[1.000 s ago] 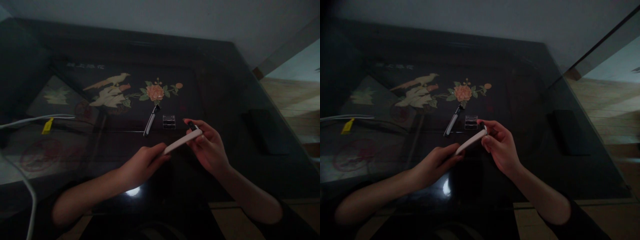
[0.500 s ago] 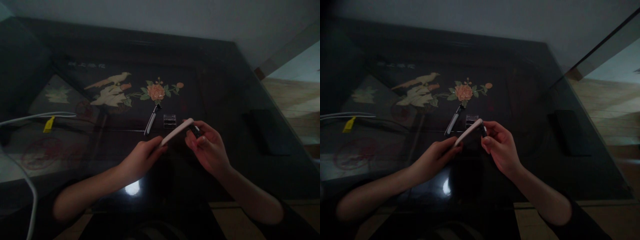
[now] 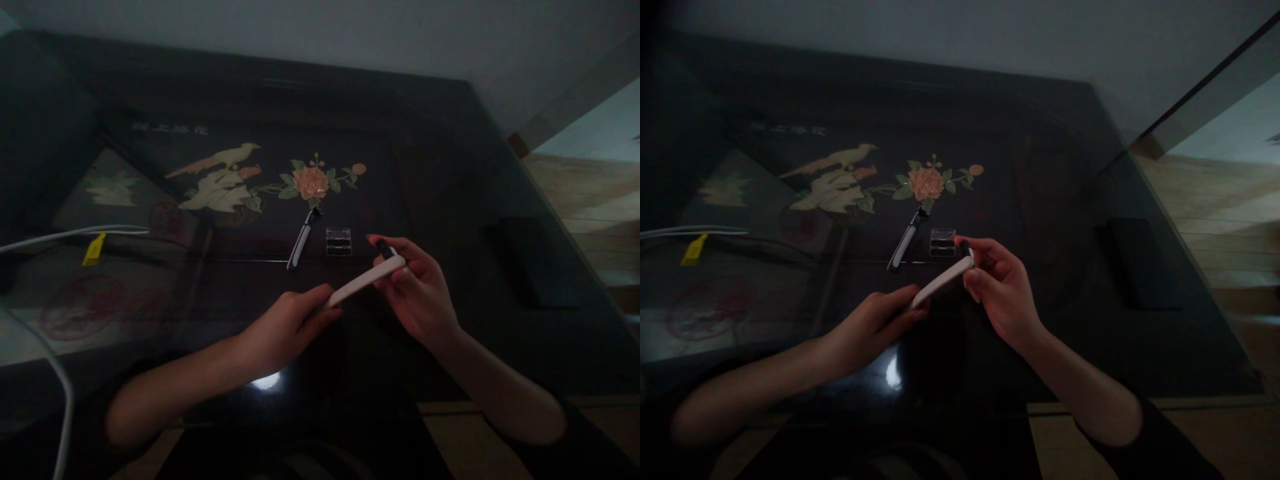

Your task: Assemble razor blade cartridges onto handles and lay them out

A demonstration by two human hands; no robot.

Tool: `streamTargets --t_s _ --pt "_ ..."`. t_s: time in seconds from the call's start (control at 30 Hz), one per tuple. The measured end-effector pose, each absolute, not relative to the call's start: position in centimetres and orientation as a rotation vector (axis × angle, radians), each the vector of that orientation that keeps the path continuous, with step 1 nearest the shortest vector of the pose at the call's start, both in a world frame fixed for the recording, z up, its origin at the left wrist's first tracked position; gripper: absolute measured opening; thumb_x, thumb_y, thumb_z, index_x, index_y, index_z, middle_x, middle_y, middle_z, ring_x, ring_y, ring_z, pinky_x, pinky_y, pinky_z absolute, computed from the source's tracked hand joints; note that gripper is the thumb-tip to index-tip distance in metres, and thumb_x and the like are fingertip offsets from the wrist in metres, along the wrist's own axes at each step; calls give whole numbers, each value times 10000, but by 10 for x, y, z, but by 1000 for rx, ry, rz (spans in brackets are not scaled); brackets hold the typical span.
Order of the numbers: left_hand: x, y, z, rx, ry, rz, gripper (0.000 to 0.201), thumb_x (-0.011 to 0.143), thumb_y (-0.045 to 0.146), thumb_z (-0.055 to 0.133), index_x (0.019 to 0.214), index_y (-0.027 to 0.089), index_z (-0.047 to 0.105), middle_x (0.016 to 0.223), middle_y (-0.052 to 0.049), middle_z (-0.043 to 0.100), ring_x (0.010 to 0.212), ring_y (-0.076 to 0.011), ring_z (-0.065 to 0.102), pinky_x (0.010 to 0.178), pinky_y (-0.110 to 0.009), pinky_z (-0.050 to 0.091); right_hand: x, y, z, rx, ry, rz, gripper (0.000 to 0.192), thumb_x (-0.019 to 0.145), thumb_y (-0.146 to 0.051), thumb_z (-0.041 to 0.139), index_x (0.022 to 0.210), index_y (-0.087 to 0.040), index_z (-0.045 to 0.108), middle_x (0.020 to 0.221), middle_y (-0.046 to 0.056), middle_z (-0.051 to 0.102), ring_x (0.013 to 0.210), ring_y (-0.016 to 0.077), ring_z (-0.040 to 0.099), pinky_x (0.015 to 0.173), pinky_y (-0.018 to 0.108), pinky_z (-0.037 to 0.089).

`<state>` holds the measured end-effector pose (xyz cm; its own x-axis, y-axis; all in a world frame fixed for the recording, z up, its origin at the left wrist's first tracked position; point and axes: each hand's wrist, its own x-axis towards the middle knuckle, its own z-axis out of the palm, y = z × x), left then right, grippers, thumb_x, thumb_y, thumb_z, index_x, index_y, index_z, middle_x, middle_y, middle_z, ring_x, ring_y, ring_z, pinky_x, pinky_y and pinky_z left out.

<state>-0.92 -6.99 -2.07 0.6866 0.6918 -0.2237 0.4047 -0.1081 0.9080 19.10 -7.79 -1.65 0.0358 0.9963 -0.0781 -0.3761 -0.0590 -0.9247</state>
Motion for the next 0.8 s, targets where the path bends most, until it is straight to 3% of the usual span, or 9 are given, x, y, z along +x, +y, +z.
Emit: streamTargets --t_s 0.5,0.8 --pt "-12 -63 -23 1711 996 381 219 940 335 438 828 168 524 632 68 427 565 -84 392 508 -188 309 189 -81 -18 -920 -812 1399 320 604 -321 866 891 -251 744 609 -57 527 477 59 349 411 202 282" --pt "-12 -69 -23 1702 905 343 200 950 318 435 854 169 527 640 73 438 556 -72 397 501 -175 306 190 -79 -14 -976 -858 1356 412 590 -424 864 940 -238 750 607 -65 447 473 52 342 385 195 292"
